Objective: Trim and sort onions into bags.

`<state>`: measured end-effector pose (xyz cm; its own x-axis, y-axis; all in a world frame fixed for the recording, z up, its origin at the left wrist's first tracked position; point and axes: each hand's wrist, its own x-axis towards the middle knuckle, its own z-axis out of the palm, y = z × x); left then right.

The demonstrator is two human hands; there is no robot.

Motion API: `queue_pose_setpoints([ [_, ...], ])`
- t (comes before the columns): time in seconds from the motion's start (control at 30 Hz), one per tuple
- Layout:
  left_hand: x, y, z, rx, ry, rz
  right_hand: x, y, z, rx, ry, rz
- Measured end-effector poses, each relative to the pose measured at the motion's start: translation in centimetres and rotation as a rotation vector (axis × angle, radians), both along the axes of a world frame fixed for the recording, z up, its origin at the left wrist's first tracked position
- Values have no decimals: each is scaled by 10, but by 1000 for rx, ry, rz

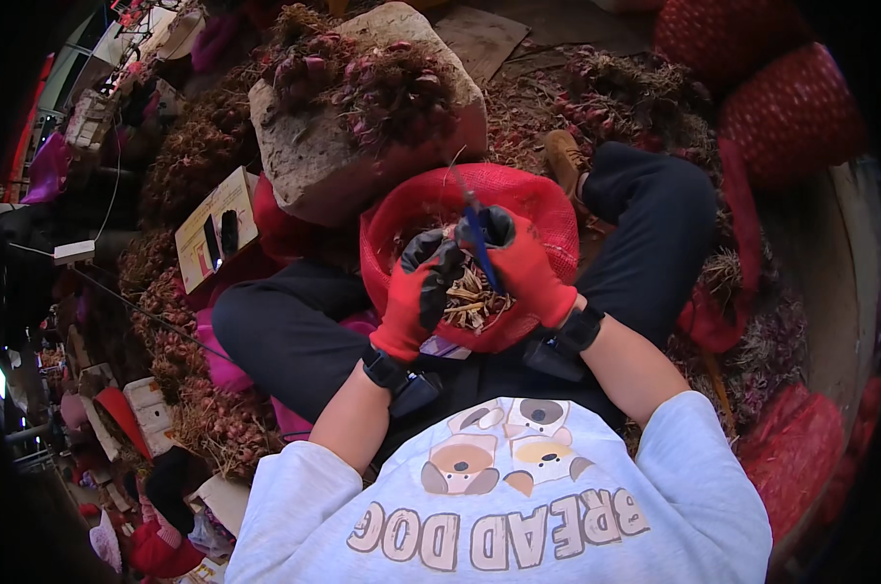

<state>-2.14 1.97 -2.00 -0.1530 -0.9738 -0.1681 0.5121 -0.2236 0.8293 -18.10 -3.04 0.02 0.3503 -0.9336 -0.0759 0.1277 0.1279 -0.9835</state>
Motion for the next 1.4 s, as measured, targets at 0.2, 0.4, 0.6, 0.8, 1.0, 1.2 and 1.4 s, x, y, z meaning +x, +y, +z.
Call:
queue_pose_setpoints([
  [0.2, -9, -4, 15, 79, 139, 111, 1, 5, 13, 90, 22, -3],
  [0.4, 16, -6, 21, 108, 215, 68, -1, 4, 28, -621, 496, -56],
  [0.6, 43, -8, 32, 99, 178, 37, -18, -1, 33, -640, 809, 85],
  [0.8, 44, -9, 45, -4, -228, -34, -22, -1, 26, -742, 822, 82],
  [1.0, 49, -6, 35, 37, -167, 7, -26, 1, 28, -759, 949, 70],
  [1.2, 51, -6, 38, -86, -345, -24, -30, 2, 21, -785, 1048, 52],
  [1.4, 52, -7, 33, 163, -24, 10, -36, 2, 7, -684, 1002, 157],
])
